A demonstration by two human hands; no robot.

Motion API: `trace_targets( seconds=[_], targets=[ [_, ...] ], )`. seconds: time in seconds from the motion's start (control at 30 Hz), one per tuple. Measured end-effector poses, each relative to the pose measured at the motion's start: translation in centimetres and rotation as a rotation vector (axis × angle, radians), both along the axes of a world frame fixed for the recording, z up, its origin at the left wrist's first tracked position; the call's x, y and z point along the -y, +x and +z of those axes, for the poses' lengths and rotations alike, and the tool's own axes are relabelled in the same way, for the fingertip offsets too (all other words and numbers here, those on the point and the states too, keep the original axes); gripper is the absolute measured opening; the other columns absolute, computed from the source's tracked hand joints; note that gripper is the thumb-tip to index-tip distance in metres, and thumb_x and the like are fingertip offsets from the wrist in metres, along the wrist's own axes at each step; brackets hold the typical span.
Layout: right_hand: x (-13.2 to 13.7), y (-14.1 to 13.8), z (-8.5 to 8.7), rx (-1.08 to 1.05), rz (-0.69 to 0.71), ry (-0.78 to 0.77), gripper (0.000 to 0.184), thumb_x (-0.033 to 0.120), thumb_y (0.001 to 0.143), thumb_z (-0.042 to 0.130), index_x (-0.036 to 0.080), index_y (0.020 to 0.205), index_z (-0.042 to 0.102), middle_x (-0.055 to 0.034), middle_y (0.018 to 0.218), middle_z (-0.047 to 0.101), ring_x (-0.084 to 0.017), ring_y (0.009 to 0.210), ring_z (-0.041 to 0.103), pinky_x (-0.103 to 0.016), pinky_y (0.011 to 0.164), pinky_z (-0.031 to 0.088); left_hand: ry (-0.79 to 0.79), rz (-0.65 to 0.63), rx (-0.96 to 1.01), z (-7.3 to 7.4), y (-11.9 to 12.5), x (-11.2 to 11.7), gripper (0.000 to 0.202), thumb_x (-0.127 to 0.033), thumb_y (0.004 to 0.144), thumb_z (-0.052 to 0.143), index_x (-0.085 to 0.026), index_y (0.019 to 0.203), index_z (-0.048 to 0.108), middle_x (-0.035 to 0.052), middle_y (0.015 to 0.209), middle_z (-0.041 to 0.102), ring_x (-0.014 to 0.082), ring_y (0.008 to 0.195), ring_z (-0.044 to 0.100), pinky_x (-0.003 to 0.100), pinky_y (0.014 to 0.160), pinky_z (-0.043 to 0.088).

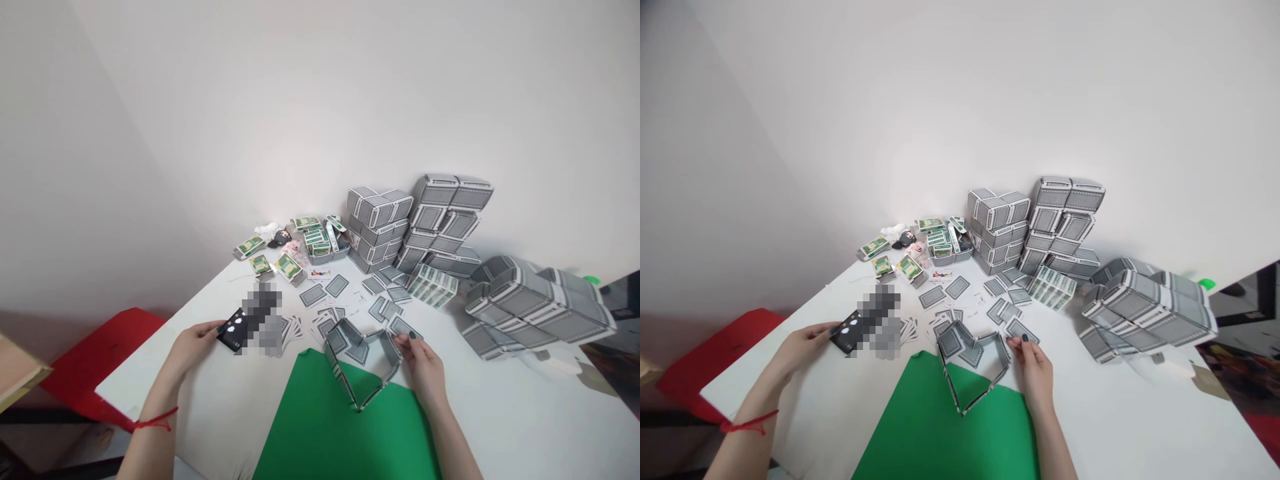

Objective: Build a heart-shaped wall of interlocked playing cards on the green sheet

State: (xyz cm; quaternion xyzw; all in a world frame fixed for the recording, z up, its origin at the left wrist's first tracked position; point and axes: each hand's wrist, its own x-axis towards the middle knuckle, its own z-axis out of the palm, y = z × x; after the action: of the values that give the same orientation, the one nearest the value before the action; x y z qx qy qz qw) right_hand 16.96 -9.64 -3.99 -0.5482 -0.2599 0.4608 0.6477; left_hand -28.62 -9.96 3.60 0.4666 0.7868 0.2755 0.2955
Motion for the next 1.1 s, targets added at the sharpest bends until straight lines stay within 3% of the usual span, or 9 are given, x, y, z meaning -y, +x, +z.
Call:
trace_targets(
  seconds=[0.5,0.8,1.1],
  targets=[
    [0.1,0.1,0.0,0.041,0.005,-0.004,0.032,0.045,0.063,0.070,0.015,0.072,0.068,-0.0047,0.073,0.071,-0.021,0.079,0.066,-0.033,0.082,0.051,0.014,0.060,0.015,-0.9,-0.5,-0.2,0.040,-0.037,0.064,0.052,-0.017,0.093,0.072,0.0045,0.083,0.073,0.0226,0.080,0.065,0.024,0.061,0.049],
    [0.2,-0.1,0.1,0.024,-0.003,-0.007,0.030,0.045,0.064,0.070,0.016,0.072,0.068,-0.0040,0.073,0.071,-0.020,0.079,0.066,-0.032,0.082,0.051,0.020,0.055,0.024,-1.3,-0.6,-0.2,0.041,-0.037,0.063,0.053,-0.016,0.094,0.071,0.0059,0.080,0.073,0.0225,0.073,0.065,0.026,0.059,0.049],
    [0.3,0.0,0.0,0.037,-0.005,0.000,0.031,0.045,0.063,0.070,0.015,0.073,0.068,-0.0047,0.074,0.071,-0.021,0.079,0.065,-0.033,0.082,0.051,0.014,0.056,0.010,-0.6,-0.2,0.0,0.042,-0.040,0.066,0.052,-0.016,0.094,0.071,0.0061,0.084,0.073,0.0240,0.080,0.065,0.026,0.063,0.049]
  ],
)
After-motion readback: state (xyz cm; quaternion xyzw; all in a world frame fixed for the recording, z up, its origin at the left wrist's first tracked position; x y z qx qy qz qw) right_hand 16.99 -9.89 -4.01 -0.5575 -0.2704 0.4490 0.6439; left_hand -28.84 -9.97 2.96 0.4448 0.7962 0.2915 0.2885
